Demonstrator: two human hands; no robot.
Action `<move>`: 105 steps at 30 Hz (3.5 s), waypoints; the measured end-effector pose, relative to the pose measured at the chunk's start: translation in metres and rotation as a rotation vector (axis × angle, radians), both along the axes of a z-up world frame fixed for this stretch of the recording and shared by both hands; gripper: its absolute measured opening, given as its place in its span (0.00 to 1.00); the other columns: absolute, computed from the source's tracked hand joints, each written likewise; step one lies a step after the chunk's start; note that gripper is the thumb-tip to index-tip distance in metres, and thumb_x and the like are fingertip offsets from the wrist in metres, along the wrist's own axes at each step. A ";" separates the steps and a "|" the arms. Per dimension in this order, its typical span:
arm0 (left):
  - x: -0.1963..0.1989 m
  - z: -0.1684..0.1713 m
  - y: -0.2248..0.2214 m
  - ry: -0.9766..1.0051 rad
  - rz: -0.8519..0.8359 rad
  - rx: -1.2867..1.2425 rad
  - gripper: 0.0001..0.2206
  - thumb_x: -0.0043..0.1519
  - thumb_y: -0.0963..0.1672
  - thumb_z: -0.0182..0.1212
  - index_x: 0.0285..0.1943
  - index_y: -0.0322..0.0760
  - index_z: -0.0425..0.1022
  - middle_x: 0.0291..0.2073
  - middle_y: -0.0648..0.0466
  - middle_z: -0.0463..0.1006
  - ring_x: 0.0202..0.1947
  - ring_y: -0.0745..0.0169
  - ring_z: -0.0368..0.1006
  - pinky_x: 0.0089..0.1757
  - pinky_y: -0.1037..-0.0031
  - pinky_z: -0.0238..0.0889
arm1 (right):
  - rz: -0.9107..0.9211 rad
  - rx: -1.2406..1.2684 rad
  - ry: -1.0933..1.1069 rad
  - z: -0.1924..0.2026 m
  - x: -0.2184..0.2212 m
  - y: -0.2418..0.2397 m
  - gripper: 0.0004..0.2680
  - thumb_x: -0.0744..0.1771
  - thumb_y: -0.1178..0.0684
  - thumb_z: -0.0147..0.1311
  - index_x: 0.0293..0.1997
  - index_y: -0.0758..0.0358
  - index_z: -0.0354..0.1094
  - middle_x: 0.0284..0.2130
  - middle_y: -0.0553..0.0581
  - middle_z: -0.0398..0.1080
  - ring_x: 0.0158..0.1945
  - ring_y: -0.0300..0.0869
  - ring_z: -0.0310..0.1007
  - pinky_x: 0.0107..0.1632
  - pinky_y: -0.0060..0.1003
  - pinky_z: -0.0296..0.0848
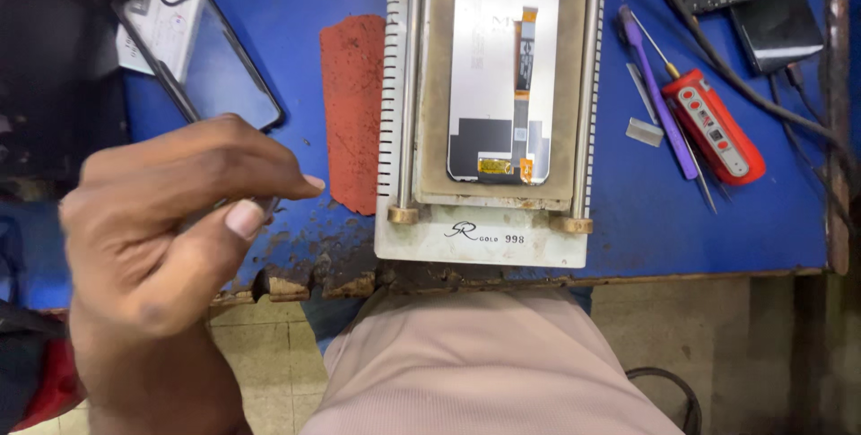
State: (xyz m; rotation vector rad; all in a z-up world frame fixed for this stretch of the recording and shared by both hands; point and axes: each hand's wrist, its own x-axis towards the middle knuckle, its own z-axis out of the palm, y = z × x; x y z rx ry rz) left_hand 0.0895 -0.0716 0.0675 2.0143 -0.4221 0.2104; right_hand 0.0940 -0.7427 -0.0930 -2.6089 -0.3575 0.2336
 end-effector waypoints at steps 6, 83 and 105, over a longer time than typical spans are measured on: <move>0.007 0.006 0.002 -0.167 0.137 0.139 0.08 0.61 0.39 0.57 0.42 0.24 0.80 0.34 0.44 0.79 0.27 0.66 0.72 0.31 0.77 0.63 | -0.173 0.191 -0.165 0.009 0.036 0.040 0.05 0.72 0.56 0.48 0.46 0.64 0.70 0.37 0.55 0.74 0.31 0.34 0.65 0.37 0.30 0.65; 0.151 -0.014 -0.019 -0.556 -0.010 0.665 0.10 0.57 0.36 0.69 0.47 0.38 0.83 0.47 0.52 0.77 0.52 0.50 0.70 0.48 0.64 0.69 | 0.181 0.339 0.007 0.109 0.062 0.228 0.06 0.63 0.57 0.62 0.40 0.65 0.75 0.32 0.52 0.79 0.35 0.35 0.75 0.33 0.26 0.74; 0.001 -0.026 0.011 -0.170 0.350 0.527 0.10 0.53 0.34 0.64 0.42 0.34 0.82 0.39 0.51 0.79 0.45 0.51 0.75 0.45 0.65 0.69 | 0.081 0.310 -0.077 0.126 0.076 0.284 0.04 0.64 0.61 0.62 0.38 0.69 0.74 0.29 0.54 0.76 0.25 0.30 0.69 0.28 0.25 0.65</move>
